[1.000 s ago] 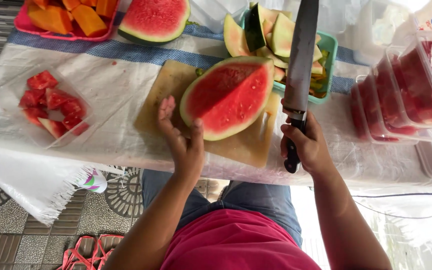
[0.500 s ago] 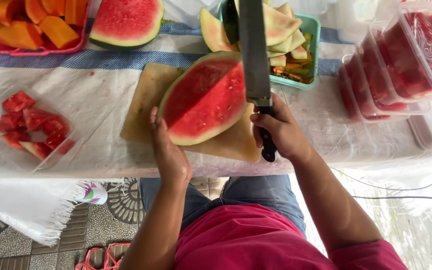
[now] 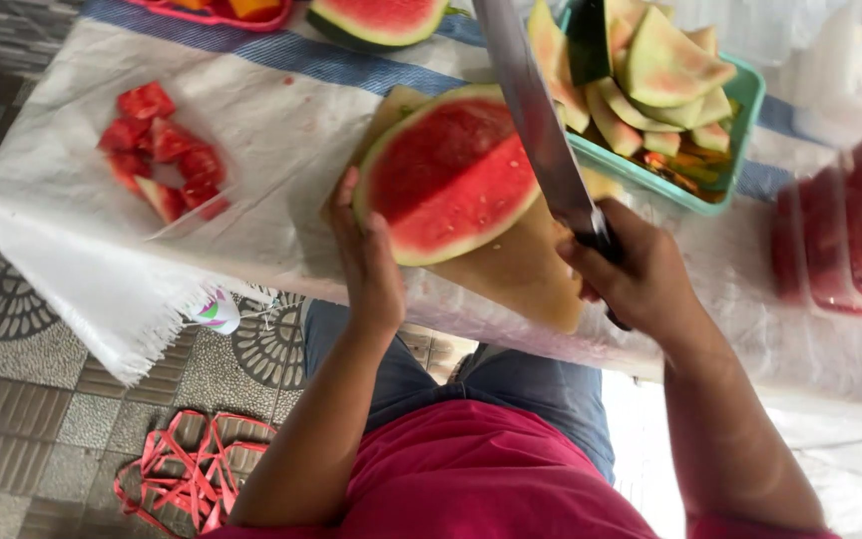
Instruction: Dicing watermelon into small pieces and preparing them for packaging.
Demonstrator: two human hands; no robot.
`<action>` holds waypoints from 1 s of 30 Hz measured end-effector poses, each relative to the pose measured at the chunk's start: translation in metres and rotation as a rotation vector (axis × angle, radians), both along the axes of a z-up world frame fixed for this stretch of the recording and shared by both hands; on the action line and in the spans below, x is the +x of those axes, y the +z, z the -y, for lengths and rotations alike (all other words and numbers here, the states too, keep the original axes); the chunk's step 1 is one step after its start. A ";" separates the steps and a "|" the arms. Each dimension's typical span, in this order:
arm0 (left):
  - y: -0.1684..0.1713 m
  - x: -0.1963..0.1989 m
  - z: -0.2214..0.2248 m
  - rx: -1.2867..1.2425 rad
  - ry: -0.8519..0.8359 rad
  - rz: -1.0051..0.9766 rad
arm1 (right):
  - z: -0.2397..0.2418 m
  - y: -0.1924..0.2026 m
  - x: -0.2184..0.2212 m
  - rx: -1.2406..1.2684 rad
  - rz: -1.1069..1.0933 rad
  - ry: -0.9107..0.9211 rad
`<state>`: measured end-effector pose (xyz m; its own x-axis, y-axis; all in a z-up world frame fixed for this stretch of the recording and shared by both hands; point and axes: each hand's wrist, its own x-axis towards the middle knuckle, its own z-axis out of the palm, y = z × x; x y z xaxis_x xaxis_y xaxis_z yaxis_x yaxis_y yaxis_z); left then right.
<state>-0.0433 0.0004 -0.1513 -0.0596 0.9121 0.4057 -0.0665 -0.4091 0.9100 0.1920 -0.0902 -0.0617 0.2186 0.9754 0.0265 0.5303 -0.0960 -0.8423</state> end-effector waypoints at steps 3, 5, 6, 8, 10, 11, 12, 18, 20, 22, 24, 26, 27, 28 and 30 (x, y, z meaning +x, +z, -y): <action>-0.030 -0.003 -0.018 0.316 0.132 -0.295 | 0.023 -0.018 0.008 0.033 0.529 -0.028; -0.031 0.003 -0.013 0.287 0.096 -0.242 | 0.036 -0.019 0.008 -0.027 0.547 -0.051; -0.032 0.006 -0.009 0.250 0.045 -0.198 | 0.044 -0.021 0.009 -0.102 0.556 -0.084; -0.015 0.005 -0.001 0.218 0.042 -0.219 | 0.051 -0.019 0.017 -0.166 0.581 -0.057; -0.006 0.006 0.003 0.185 0.032 -0.238 | 0.059 -0.020 0.026 -0.232 0.608 -0.035; -0.005 0.006 0.002 0.191 0.030 -0.235 | 0.063 -0.022 0.031 -0.232 0.639 -0.057; -0.003 0.006 0.001 0.196 0.027 -0.231 | 0.067 -0.024 0.036 -0.232 0.670 -0.080; -0.001 -0.007 -0.009 0.331 -0.084 -0.143 | 0.080 -0.023 0.052 -0.358 0.769 -0.098; -0.002 -0.014 -0.015 0.349 -0.058 -0.218 | 0.079 -0.019 0.051 -0.363 0.780 -0.072; -0.003 -0.017 -0.020 0.365 -0.036 -0.290 | 0.076 -0.013 0.046 -0.370 0.793 -0.049; -0.003 -0.019 -0.023 0.330 -0.046 -0.290 | 0.070 -0.006 0.035 -0.457 0.805 -0.064; -0.004 -0.018 -0.024 0.311 -0.030 -0.315 | 0.062 -0.012 0.031 -0.444 0.828 -0.049; -0.004 -0.018 -0.024 0.289 -0.019 -0.340 | 0.059 -0.016 0.029 -0.435 0.849 -0.035; -0.003 -0.019 -0.023 0.289 -0.020 -0.345 | 0.054 -0.015 0.029 -0.435 0.844 -0.034; -0.001 -0.020 -0.024 0.275 -0.025 -0.346 | 0.045 -0.014 0.029 -0.465 0.881 0.001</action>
<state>-0.0628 0.0244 -0.1526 0.1433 0.7669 0.6256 0.2097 -0.6413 0.7381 0.2211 -0.1355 -0.0762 0.3037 0.9303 -0.2059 0.9485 -0.3155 -0.0266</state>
